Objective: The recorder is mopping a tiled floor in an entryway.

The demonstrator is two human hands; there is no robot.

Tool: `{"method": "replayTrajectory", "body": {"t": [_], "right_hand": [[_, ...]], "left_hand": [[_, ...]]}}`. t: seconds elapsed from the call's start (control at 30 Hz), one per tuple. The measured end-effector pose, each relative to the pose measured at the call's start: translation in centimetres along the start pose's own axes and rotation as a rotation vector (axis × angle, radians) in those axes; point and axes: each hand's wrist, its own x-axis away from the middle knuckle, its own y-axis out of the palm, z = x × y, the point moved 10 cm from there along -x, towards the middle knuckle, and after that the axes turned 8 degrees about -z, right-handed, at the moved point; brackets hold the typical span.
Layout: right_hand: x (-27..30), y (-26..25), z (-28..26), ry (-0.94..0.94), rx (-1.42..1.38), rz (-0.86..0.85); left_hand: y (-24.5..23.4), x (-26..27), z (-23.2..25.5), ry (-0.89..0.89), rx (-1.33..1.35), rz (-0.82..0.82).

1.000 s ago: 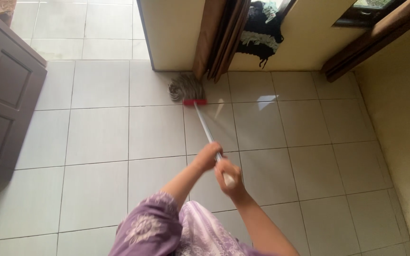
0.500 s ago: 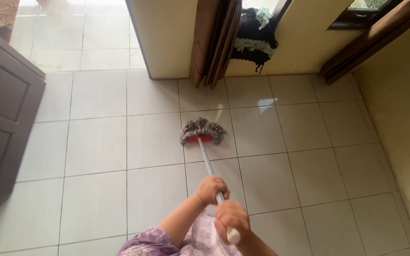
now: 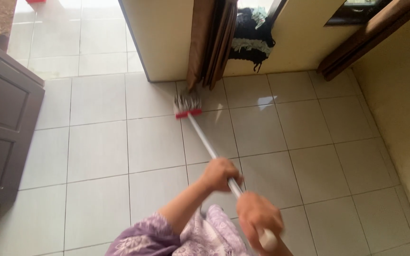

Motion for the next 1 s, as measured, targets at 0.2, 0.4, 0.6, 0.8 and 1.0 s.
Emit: {"method": "replayTrajectory", "body": {"t": [0.2, 0.4, 0.6, 0.8, 1.0], "right_hand": [[-0.8, -1.5, -0.9, 0.015, -0.083, 0.054], [3.6, 5.8, 5.5, -0.13, -0.07, -0.107], [5.7, 9.5, 23.6, -0.231, -0.233, -0.223], [-0.2, 7.8, 21.0, -0.049, -0.173, -0.183], [4.8, 2.9, 15.4, 0.148, -0.176, -0.33]], "left_hand": [[-3.0, 0.5, 4.6, -0.029, 0.155, 0.033], [-1.3, 8.3, -1.3, -0.033, 0.132, 0.127], [4.8, 12.4, -22.2, -0.161, 0.13, 0.149], [1.9, 11.3, -23.0, -0.346, -0.223, 0.185], [6.4, 9.7, -12.8, -0.453, -0.144, 0.165]]}}
